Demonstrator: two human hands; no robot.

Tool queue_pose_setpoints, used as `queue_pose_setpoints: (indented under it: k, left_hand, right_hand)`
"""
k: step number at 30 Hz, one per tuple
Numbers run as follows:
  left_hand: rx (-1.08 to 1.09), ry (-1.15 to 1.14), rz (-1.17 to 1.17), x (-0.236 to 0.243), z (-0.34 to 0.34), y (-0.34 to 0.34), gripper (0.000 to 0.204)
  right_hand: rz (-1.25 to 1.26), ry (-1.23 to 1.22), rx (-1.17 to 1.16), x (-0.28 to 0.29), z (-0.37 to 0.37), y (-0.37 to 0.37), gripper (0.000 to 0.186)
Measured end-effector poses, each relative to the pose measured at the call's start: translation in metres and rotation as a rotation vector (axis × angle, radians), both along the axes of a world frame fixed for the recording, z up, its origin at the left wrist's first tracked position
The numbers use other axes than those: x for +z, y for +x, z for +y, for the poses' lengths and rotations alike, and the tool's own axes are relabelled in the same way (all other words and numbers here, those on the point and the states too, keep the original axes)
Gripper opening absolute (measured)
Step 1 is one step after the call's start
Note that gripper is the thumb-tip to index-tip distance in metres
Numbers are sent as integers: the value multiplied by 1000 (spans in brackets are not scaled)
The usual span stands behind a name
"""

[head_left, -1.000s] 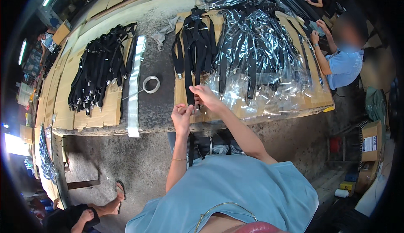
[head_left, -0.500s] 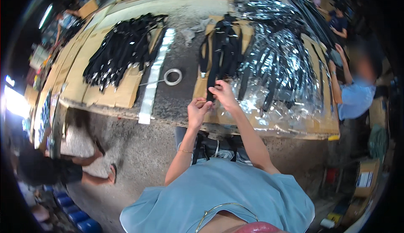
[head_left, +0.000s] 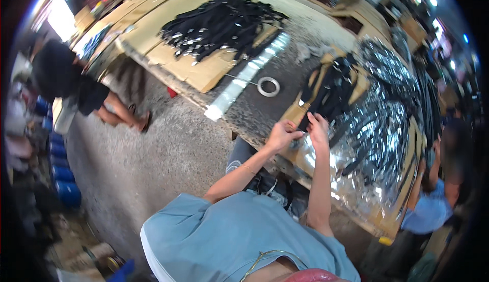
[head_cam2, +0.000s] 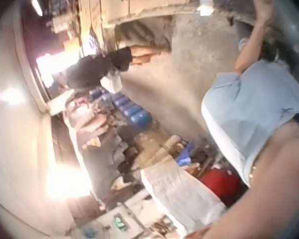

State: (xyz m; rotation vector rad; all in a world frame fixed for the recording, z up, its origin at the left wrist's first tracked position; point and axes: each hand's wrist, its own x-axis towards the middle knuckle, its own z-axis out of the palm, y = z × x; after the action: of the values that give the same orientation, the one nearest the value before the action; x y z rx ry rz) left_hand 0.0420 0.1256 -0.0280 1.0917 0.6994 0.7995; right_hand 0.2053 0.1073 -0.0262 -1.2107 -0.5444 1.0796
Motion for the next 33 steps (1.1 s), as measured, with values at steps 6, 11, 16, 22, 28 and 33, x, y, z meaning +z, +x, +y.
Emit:
queue_pose_setpoints:
  k: [6, 11, 16, 22, 28, 33]
  left_hand:
    - [76, 160, 28, 3, 32, 22, 26]
    - [41, 243, 99, 7, 14, 18, 29]
    - [151, 176, 88, 4, 21, 37, 29]
    - [84, 461, -92, 20, 36, 50, 35]
    - [-5, 86, 64, 4, 24, 41, 30]
    - [3, 174, -169, 17, 42, 68, 25]
  right_hand:
    - [151, 5, 120, 11, -10, -8, 8]
    - [170, -42, 31, 9, 28, 33, 21]
    - [92, 49, 23, 29, 13, 11, 9]
    - [419, 67, 166, 21, 0, 30, 16]
    - [206, 170, -35, 23, 20, 20, 17]
    - [229, 246, 66, 10, -8, 23, 5]
